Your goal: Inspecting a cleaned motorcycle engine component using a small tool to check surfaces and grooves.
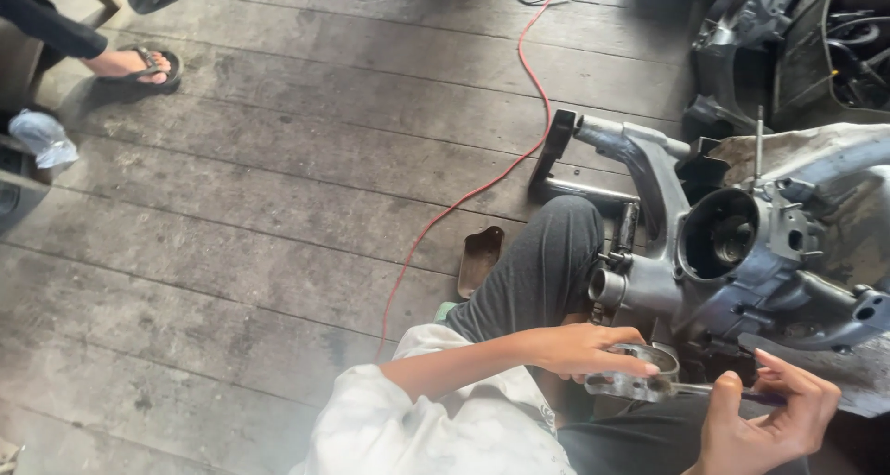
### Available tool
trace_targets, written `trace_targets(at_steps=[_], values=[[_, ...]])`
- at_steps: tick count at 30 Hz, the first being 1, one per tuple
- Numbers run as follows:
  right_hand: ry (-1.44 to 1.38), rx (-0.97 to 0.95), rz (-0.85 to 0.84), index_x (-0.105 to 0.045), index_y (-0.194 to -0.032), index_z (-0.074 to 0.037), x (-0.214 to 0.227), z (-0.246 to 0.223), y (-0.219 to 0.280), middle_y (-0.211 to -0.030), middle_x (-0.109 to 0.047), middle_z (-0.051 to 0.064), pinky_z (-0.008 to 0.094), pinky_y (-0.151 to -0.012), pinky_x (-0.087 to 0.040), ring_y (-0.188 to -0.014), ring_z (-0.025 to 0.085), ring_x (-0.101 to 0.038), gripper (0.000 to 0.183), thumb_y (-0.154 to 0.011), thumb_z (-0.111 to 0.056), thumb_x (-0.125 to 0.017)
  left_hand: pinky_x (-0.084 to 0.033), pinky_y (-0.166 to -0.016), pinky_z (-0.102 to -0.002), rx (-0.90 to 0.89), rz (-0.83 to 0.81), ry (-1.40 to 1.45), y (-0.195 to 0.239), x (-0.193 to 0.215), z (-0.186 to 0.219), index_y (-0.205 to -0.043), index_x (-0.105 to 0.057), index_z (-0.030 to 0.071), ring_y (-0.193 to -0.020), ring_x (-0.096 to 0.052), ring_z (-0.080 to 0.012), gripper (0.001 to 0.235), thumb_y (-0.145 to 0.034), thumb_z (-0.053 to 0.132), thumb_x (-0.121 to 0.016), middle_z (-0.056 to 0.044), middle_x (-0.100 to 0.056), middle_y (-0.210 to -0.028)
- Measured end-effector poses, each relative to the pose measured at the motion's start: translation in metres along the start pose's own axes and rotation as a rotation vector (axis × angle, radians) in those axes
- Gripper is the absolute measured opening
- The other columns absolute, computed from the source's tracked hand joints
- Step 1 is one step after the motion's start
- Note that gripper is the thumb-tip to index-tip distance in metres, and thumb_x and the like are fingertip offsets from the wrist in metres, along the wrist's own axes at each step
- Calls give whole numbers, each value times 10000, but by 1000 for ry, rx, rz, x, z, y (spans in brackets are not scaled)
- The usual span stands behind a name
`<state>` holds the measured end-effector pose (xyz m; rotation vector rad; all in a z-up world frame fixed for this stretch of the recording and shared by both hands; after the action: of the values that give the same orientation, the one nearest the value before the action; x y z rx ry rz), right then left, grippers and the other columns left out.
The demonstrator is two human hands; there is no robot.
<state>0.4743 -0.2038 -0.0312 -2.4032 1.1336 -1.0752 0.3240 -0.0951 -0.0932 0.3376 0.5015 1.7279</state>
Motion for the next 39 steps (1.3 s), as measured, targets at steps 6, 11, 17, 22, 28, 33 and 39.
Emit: trace_targets(at_steps=[6,11,17,22,28,33,39], values=[[147,-13,94,-660,-1186,73,4,-11,-1,-1119,-530,175,376,-904,-408,-943,266,-446,369,-821,118,-644,-409,-522,-286,15,20,59,-3,6,-7,-1499,-470,91,-716,-615,-260,1155,-582,793,-462,-204,-693,-1044],[16,1,-43,-644,-1180,20,-17,-23,-3,-1041,-562,129,318,-793,-449,-871,210,-507,440,-755,122,-698,-504,-809,-339,-30,130,-51,-2,5,8,-1319,-589,69,-912,-687,-228,912,-693,723,-475,-114,-722,-1094],[-92,-61,-60,-593,-1222,20,-20,-24,-3,-1032,-540,113,265,-707,-457,-841,176,-513,417,-824,136,-633,-518,-840,-350,-64,144,-106,-10,-1,0,-1361,-556,98,-993,-703,-256,949,-633,708,-565,-121,-724,-1107],[-63,-148,36,-530,-1284,9,-7,-15,-3,-1008,-529,105,250,-684,-452,-727,158,-519,559,-755,181,-579,-499,-859,-371,-80,131,-160,-12,0,-5,-1326,-575,140,-1038,-694,-282,851,-647,653,-599,-111,-709,-1143],[-4,-206,154,-497,-1306,36,13,-12,3,-933,-541,117,269,-709,-491,-760,173,-498,555,-785,214,-567,-497,-861,-364,-58,78,-157,-14,-9,-11,-1359,-561,166,-1047,-690,-261,813,-689,624,-603,-84,-703,-1123],[89,-221,237,-506,-1295,55,31,-17,11,-967,-545,149,290,-743,-522,-798,192,-509,540,-789,230,-576,-505,-918,-402,-55,30,-168,-21,-21,-15,-1384,-537,163,-1158,-668,-314,824,-690,605,-590,-138,-691,-1272],[212,-174,321,-499,-1267,57,50,-25,23,-986,-481,154,324,-729,-522,-766,199,-467,486,-832,246,-604,-511,-923,-410,-56,24,-182,-32,-29,-19,-1375,-535,163,-1148,-676,-317,811,-691,592,-605,-132,-706,-1242]])
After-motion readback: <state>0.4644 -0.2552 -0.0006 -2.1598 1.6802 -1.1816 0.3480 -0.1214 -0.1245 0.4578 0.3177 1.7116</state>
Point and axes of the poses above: each hand's wrist, its own y-axis away from the middle knuckle, its own x-axis out of the back of the hand, z = x × y, the point moved 8 cm from there along -y, towards the middle knuckle
